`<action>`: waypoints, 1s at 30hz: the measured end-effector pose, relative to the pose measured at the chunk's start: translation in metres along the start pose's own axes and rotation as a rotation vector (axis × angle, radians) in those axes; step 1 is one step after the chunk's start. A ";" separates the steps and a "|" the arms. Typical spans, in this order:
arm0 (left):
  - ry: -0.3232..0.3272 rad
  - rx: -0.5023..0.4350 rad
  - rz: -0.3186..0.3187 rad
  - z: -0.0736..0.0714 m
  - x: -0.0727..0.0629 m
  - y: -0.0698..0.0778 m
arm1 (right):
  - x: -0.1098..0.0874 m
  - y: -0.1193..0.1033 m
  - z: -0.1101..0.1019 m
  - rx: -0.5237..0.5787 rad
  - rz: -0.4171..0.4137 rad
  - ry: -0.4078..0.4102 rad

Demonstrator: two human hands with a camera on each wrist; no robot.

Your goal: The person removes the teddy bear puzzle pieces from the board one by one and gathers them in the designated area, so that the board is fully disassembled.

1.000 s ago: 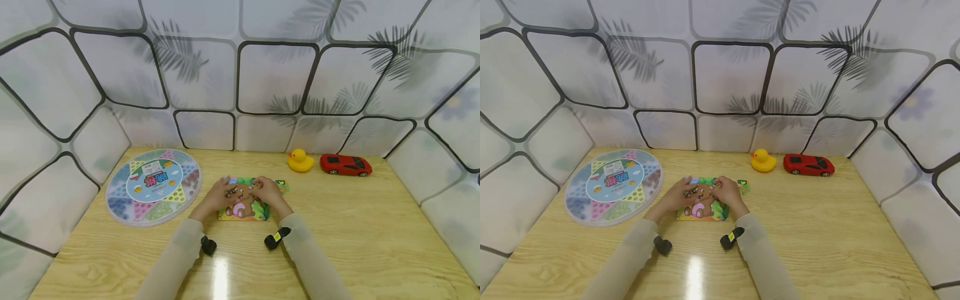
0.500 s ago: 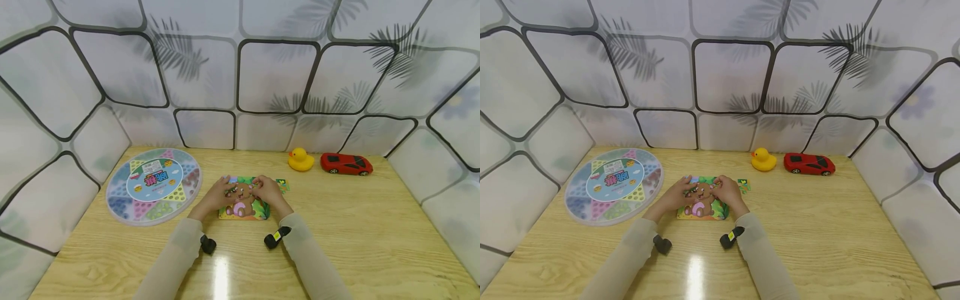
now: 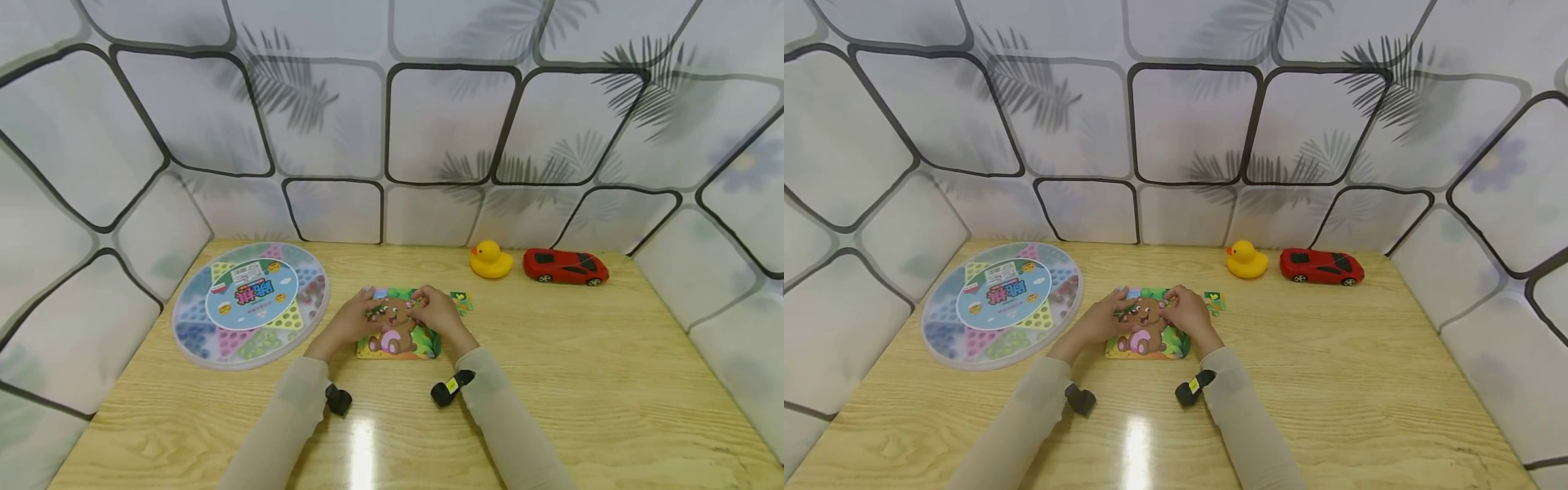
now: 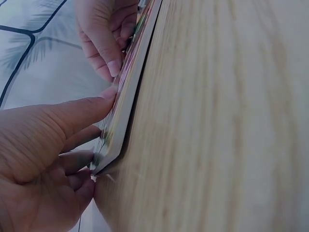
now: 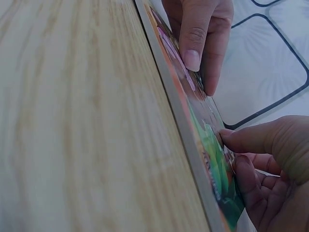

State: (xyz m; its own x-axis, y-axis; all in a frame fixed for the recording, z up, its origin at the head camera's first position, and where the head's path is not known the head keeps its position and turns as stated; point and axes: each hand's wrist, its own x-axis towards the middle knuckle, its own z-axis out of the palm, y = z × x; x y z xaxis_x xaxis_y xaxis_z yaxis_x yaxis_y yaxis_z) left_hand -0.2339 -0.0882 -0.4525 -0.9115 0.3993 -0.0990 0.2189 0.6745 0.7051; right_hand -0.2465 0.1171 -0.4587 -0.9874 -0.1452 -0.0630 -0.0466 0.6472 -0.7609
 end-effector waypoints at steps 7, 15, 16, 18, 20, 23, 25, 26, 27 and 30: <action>0.005 -0.007 -0.034 -0.002 0.001 -0.005 | 0.001 0.000 0.002 0.014 0.021 -0.002; -0.004 -0.013 -0.033 -0.005 0.001 -0.005 | 0.000 0.000 0.001 0.022 0.022 0.009; -0.006 -0.016 -0.034 -0.005 0.001 -0.004 | 0.000 0.000 0.001 0.030 0.021 0.010; -0.009 -0.024 -0.032 -0.005 0.000 -0.004 | 0.000 0.000 0.001 0.057 0.024 0.006; -0.012 -0.033 -0.030 -0.005 0.000 -0.004 | 0.001 0.000 0.001 0.085 0.028 0.003; -0.019 -0.028 -0.014 -0.005 -0.001 -0.004 | 0.001 0.000 0.001 0.118 0.037 0.005; -0.026 -0.014 -0.003 -0.005 -0.001 -0.004 | 0.002 0.001 0.001 0.145 0.041 0.013; -0.030 -0.005 0.005 -0.005 0.000 -0.005 | 0.002 0.001 0.001 0.161 0.042 0.020; -0.037 0.006 0.013 -0.005 0.000 -0.005 | 0.002 0.001 0.001 0.178 0.045 0.025; -0.051 0.030 0.029 -0.005 -0.001 -0.006 | 0.003 0.001 0.003 0.245 0.059 0.035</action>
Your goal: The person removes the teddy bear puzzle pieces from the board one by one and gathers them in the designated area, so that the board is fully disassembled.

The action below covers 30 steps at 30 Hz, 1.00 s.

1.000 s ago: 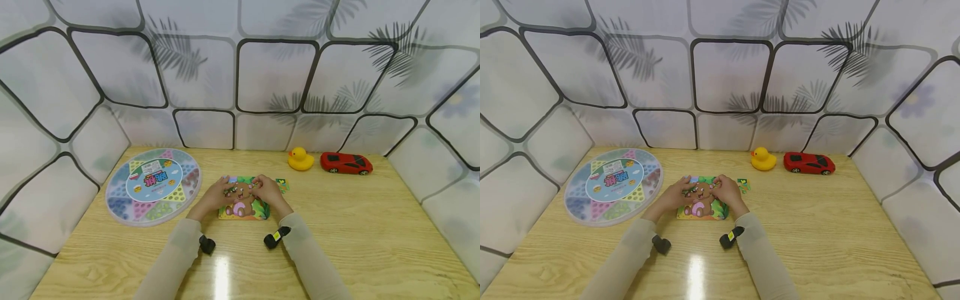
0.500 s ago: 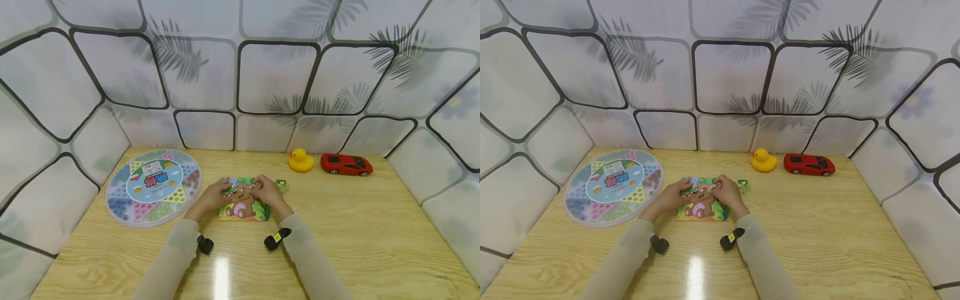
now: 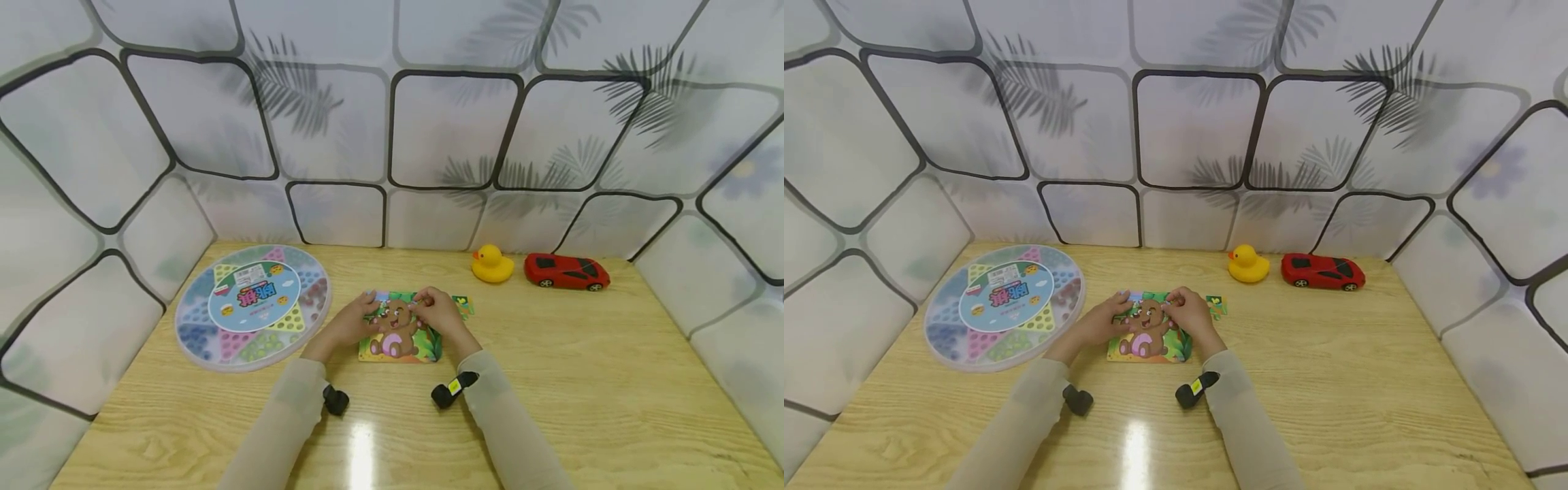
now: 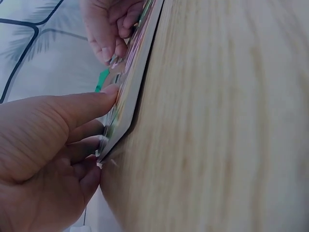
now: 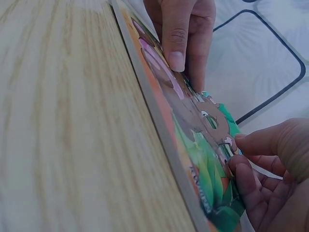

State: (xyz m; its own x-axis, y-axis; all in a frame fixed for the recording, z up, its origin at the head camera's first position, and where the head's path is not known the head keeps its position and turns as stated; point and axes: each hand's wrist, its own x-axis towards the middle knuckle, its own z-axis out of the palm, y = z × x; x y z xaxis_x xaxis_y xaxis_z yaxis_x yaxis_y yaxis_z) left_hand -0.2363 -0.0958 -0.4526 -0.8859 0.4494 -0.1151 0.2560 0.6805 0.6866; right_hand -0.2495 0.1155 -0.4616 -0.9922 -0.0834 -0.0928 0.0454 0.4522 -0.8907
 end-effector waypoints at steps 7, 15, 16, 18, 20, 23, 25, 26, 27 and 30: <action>-0.021 0.040 -0.016 -0.001 -0.001 0.003 | 0.000 0.000 0.003 0.084 0.042 0.029; -0.048 0.074 -0.008 -0.002 -0.006 0.004 | 0.002 -0.001 0.005 -0.017 0.058 0.101; -0.065 0.081 0.000 -0.003 -0.007 0.003 | 0.001 -0.001 0.005 -0.040 0.057 0.111; -0.099 0.106 0.023 -0.004 -0.009 0.002 | 0.001 -0.002 0.006 -0.067 0.057 0.124; -0.124 0.117 0.045 -0.005 -0.010 0.001 | 0.001 -0.002 0.005 -0.077 0.059 0.130; -0.153 0.142 0.063 -0.007 -0.011 0.001 | 0.000 -0.003 0.005 -0.077 0.063 0.132; -0.162 0.151 0.069 -0.008 -0.011 0.001 | 0.000 -0.003 0.005 -0.073 0.065 0.133; -0.167 0.158 0.070 -0.008 -0.011 0.001 | 0.000 -0.003 0.005 -0.070 0.065 0.135; -0.172 0.168 0.070 -0.008 -0.011 0.001 | 0.000 -0.004 0.006 -0.071 0.065 0.139; -0.178 0.173 0.070 -0.008 -0.010 0.002 | 0.001 -0.004 0.006 -0.072 0.066 0.154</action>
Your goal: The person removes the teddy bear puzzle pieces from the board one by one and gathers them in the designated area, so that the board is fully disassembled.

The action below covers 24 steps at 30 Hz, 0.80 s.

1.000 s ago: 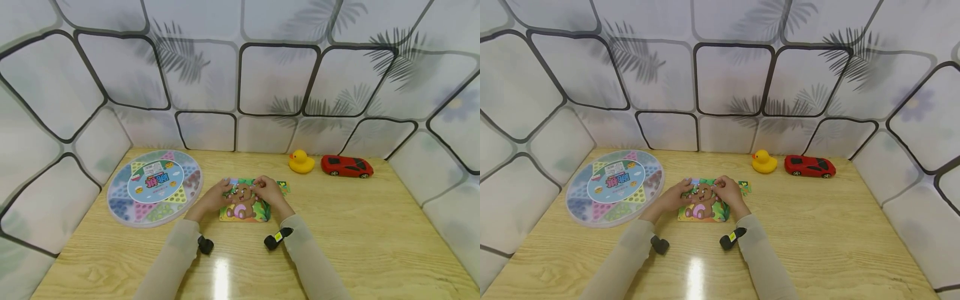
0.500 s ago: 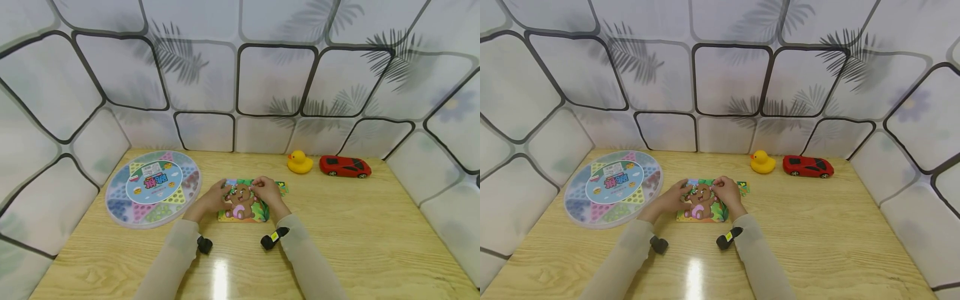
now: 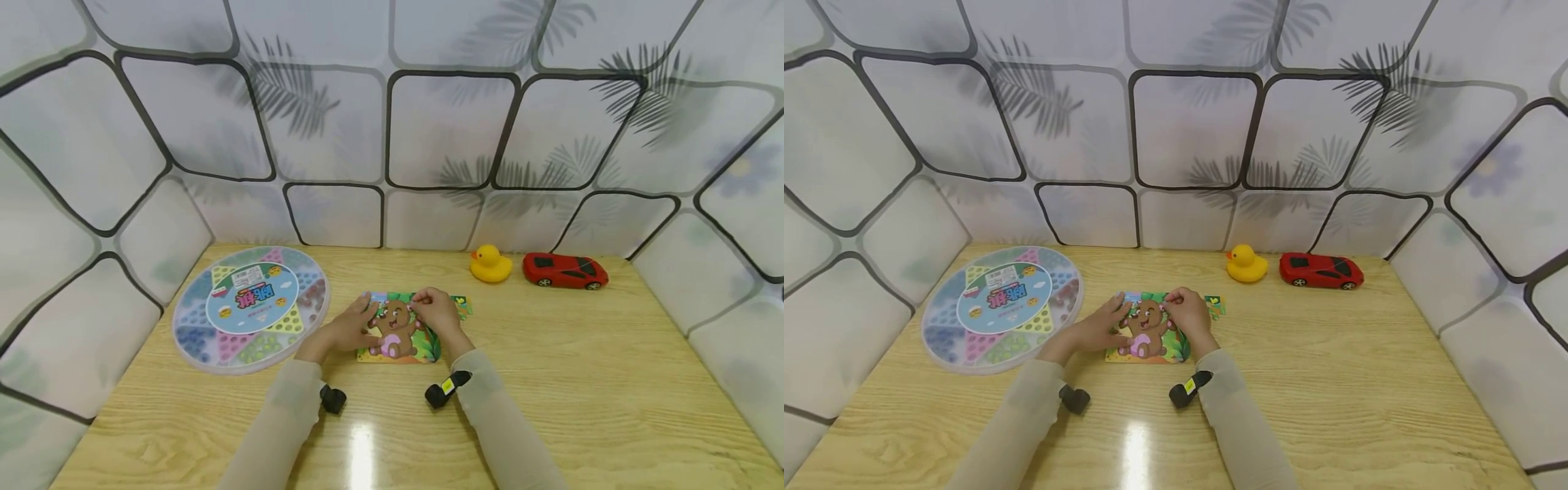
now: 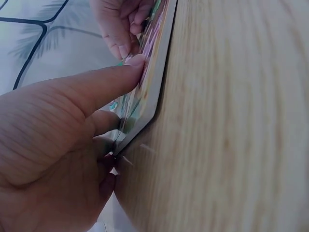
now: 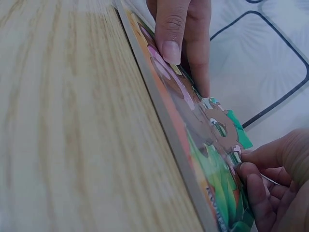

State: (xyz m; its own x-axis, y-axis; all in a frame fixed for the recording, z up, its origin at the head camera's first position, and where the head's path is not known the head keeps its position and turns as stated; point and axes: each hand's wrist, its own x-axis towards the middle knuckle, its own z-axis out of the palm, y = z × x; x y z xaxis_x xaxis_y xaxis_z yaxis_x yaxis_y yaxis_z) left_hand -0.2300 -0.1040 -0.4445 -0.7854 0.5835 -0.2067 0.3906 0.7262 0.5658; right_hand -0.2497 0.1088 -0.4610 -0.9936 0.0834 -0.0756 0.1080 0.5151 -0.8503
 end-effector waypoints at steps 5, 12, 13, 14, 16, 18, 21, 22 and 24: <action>0.005 0.010 0.002 0.000 0.000 0.001 | 0.000 -0.001 0.000 -0.019 -0.004 0.027; 0.017 0.012 -0.008 0.000 -0.001 0.003 | -0.001 -0.001 0.000 -0.015 -0.008 0.038; 0.020 0.023 -0.009 0.001 -0.001 0.003 | -0.001 -0.001 0.000 -0.014 -0.004 0.039; 0.026 0.032 -0.006 0.002 -0.001 0.003 | -0.001 0.000 0.000 -0.013 0.003 0.039; 0.035 0.050 -0.004 0.004 0.000 0.003 | -0.001 -0.001 0.000 -0.011 0.020 0.038; 0.045 0.054 -0.002 0.006 0.001 0.002 | -0.002 -0.001 0.000 0.001 0.039 0.029; 0.051 0.048 -0.006 0.006 0.001 0.002 | -0.003 -0.004 0.001 0.022 0.066 0.013; 0.050 0.048 -0.009 0.006 0.001 0.002 | -0.003 -0.004 0.001 0.036 0.073 0.005; 0.050 0.047 -0.010 0.006 0.000 0.002 | -0.003 -0.005 0.002 0.072 0.085 -0.009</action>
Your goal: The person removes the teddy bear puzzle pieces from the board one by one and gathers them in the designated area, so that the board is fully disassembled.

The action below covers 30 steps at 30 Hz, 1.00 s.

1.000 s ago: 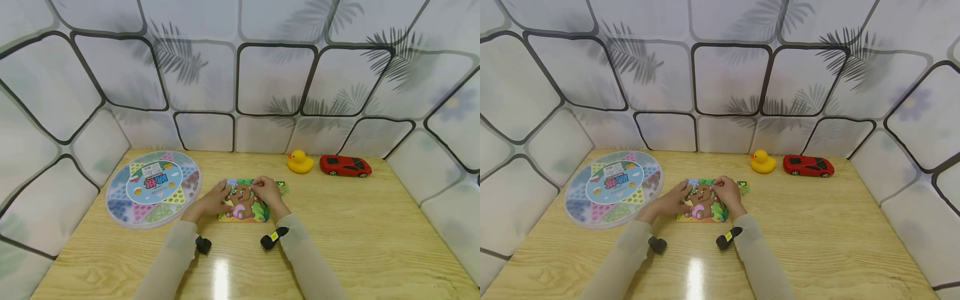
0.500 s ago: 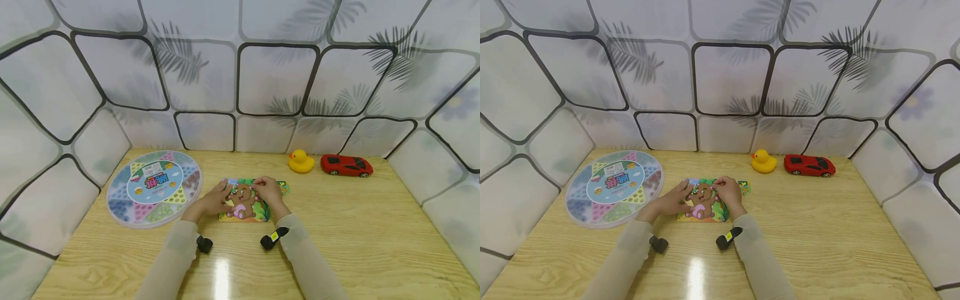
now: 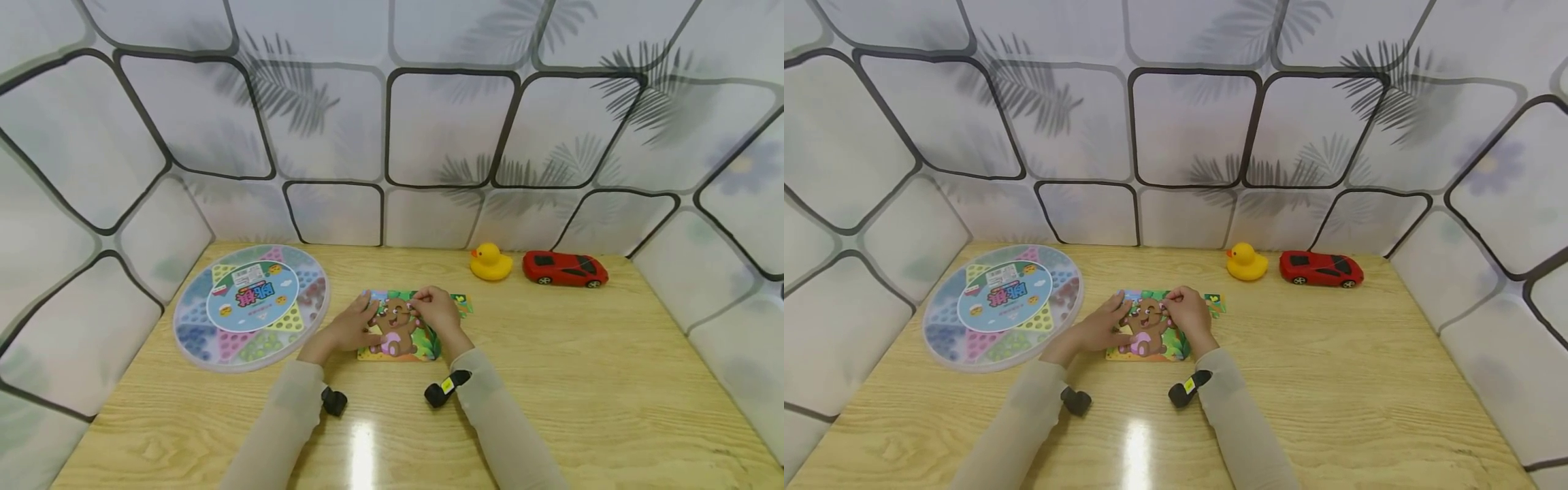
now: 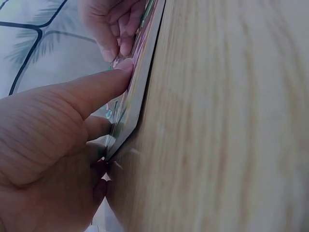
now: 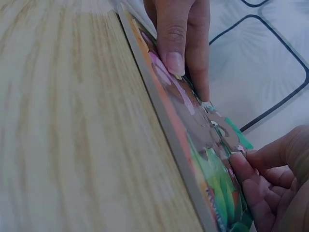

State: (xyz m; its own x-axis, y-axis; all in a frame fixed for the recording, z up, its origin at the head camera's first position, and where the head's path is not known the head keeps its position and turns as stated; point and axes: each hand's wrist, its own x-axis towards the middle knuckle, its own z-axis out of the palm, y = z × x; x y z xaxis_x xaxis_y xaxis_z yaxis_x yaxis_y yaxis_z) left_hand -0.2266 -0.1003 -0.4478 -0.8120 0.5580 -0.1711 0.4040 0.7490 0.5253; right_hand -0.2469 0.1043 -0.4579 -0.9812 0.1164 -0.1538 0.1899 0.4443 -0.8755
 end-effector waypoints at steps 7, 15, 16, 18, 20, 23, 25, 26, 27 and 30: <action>-0.004 -0.023 -0.011 -0.001 -0.001 0.000 | 0.001 0.001 0.003 0.080 0.026 -0.027; -0.003 -0.030 -0.022 0.001 0.000 -0.003 | 0.002 0.003 0.002 0.164 0.027 -0.023; -0.002 -0.033 -0.023 0.002 0.000 -0.003 | 0.002 0.003 0.002 0.178 0.029 -0.025; 0.001 -0.034 -0.023 0.002 0.000 -0.003 | 0.001 0.004 0.001 0.203 0.037 -0.026; 0.002 -0.037 -0.019 0.002 0.000 -0.002 | 0.001 0.004 0.001 0.227 0.042 -0.030; 0.005 -0.038 -0.014 0.002 0.000 -0.001 | 0.001 0.005 -0.001 0.260 0.043 -0.040; 0.006 -0.043 -0.016 0.002 -0.001 0.001 | 0.000 0.004 -0.001 0.273 0.036 -0.045; 0.006 -0.045 -0.019 0.001 -0.001 0.001 | 0.000 0.004 -0.002 0.282 0.035 -0.048; 0.007 -0.045 -0.020 0.001 -0.001 0.001 | 0.000 0.004 -0.002 0.284 0.031 -0.050; 0.012 -0.042 -0.024 0.000 -0.002 0.002 | 0.000 0.002 -0.003 0.279 0.023 -0.047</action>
State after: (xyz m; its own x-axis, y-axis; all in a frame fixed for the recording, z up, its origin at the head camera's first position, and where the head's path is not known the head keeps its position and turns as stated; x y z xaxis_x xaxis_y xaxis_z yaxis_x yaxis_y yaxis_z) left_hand -0.2246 -0.0998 -0.4468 -0.8261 0.5359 -0.1744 0.3665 0.7460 0.5561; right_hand -0.2459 0.1083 -0.4585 -0.9784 0.0795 -0.1909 0.2024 0.1791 -0.9628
